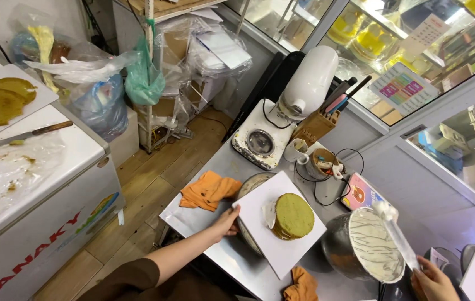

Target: The person opens a chest freezer and takes out a metal bowl of white cream, then places a cake layer on a white board on the turntable. They scoop cream with a spatula and spread it over the layer, spread a brown filling onto another cake layer with a spatula, and stack the filled layer on top of the creamed layer.

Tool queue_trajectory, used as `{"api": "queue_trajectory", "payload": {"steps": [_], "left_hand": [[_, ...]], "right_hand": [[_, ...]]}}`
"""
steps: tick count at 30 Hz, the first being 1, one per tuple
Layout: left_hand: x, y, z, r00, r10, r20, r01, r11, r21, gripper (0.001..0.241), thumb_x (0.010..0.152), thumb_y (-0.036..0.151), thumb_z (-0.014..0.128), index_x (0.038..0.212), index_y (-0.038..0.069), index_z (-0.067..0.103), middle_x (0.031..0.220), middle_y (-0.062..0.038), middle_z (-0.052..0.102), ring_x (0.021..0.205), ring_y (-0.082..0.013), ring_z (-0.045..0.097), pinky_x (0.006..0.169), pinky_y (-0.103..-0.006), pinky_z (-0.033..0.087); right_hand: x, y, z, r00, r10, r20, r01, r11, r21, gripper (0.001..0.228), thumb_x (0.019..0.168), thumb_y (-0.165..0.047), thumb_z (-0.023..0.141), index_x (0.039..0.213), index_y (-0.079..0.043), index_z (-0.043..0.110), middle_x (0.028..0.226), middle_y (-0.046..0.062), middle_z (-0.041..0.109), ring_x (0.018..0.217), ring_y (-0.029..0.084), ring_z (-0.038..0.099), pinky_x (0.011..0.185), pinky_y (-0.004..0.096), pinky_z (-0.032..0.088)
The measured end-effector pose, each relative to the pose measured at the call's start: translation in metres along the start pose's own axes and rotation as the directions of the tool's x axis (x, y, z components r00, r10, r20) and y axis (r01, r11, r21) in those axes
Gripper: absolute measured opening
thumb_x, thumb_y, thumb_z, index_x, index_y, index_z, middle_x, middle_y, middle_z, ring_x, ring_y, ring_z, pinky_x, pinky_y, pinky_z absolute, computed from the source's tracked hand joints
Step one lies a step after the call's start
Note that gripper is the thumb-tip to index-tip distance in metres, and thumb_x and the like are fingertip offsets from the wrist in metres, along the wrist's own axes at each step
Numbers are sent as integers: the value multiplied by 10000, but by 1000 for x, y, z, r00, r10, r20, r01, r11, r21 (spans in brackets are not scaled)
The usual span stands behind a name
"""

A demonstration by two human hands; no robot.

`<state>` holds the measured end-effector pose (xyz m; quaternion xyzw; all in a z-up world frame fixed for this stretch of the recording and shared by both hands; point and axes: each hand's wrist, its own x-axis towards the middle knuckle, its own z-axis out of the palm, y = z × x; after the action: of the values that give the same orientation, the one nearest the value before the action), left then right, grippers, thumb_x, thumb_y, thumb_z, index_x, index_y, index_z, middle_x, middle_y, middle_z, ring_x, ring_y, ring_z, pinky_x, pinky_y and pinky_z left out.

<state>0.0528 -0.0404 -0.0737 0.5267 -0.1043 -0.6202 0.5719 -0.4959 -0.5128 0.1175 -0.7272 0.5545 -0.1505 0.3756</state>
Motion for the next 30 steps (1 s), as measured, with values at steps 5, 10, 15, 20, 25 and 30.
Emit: {"api": "queue_trajectory", "payload": {"steps": [5, 10, 15, 20, 25, 30], "left_hand": [[9, -22, 8, 992, 67, -103, -80, 989, -124, 746, 920, 716, 554, 1442, 186, 504, 1270, -46, 633, 1022, -213, 646, 779, -349, 566], [-39, -49, 39, 990, -37, 134, 37, 999, 2, 732, 884, 430, 769, 1467, 177, 407, 1352, -110, 621, 1054, -217, 687, 841, -402, 617], [-50, -47, 37, 960, 22, 277, 29, 983, -181, 622, 969, 296, 679, 1492, 143, 380, 1368, -119, 605, 1018, -234, 745, 769, -379, 636], [-47, -28, 28, 979, 88, 183, -56, 983, -176, 601, 980, 278, 635, 1474, 190, 304, 1291, -97, 620, 934, -249, 749, 689, -374, 632], [-20, -32, 31, 985, 132, 114, -118, 985, -123, 538, 975, 302, 670, 1359, 126, 336, 1173, -137, 638, 782, -237, 732, 596, -373, 608], [-18, -27, 31, 988, 145, 54, -140, 986, -92, 512, 960, 326, 695, 1280, 101, 364, 1090, -141, 642, 693, -216, 704, 537, -360, 597]], "right_hand": [[-105, -185, 29, 948, 48, 314, -50, 999, -3, 595, 977, -133, 670, 1561, -203, 580, 899, 174, 602, 781, 252, 585, 649, 413, 474], [-193, -390, 114, 907, -112, 405, 351, 732, -584, 503, 970, -274, 643, 1470, -311, 603, 942, 134, 695, 882, 240, 668, 817, 349, 567], [-207, -454, 163, 723, -338, 602, 688, 427, -587, 397, 951, -405, 596, 1341, -368, 659, 1059, 64, 755, 964, 225, 718, 830, 373, 566], [-229, -498, 197, 762, -283, 582, 647, 303, -700, 436, 952, -419, 546, 1377, -418, 647, 1128, -3, 743, 1003, 233, 716, 833, 396, 566], [-216, -481, 209, 751, -302, 588, 658, 262, -706, 386, 947, -411, 566, 1321, -392, 661, 1059, 14, 753, 974, 222, 722, 843, 388, 562], [-226, -477, 222, 796, -244, 554, 604, 251, -757, 378, 987, -426, 537, 1348, -401, 647, 1016, 37, 751, 953, 228, 714, 848, 394, 553]]}}
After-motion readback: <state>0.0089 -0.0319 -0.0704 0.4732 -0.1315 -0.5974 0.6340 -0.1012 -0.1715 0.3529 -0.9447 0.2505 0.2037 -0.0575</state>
